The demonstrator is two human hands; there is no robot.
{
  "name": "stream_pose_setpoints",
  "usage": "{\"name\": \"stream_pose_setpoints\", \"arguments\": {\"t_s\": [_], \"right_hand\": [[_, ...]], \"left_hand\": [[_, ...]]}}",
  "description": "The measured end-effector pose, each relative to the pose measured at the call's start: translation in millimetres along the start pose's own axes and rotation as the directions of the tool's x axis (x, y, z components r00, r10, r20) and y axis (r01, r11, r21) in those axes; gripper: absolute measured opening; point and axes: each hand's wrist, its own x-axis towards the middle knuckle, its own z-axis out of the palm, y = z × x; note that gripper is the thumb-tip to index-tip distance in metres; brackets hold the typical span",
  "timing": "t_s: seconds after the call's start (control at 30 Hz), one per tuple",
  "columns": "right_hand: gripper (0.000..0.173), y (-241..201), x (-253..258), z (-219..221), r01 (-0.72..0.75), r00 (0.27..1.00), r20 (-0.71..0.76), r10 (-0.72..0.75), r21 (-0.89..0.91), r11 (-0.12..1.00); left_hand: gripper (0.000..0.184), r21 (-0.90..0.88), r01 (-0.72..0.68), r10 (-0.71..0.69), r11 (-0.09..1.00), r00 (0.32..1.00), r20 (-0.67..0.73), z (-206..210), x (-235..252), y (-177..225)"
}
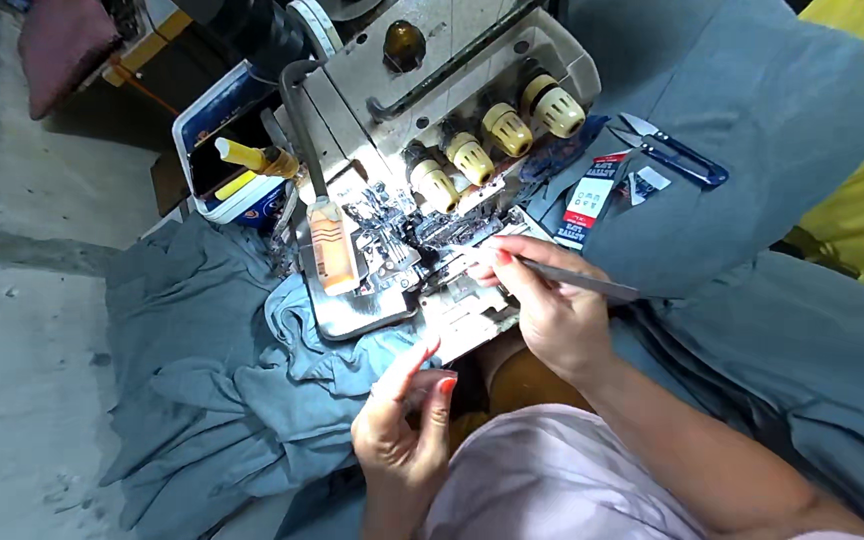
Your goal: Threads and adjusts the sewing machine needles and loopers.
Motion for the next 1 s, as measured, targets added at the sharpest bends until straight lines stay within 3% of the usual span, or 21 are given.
{"name": "stream_pose_setpoints", "arguments": {"t_s": [0.13,0.4,1.0], "right_hand": [[0.019,8.9,10.7,16.8,-0.073,0.997,-0.039,0.072,-0.037,0.997],[0.021,15.5,15.2,22.2,-0.145,0.989,-0.047,0.143,-0.054,0.988],[0.021,15.2,20.3,23.1,-0.332,0.941,-0.057,0.333,0.040,0.943]], "left_hand": [[0.014,0.178,-0.058,0.069,0.982,0.996,-0.059,-6.1,4.7,-13.2],[0.012,0.366,-0.079,0.136,0.927,0.982,-0.132,-19.1,14.6,-31.9],[0.013,0.346,-0.075,0.125,0.935,0.985,-0.123,-15.6,14.5,-48.4]]}}
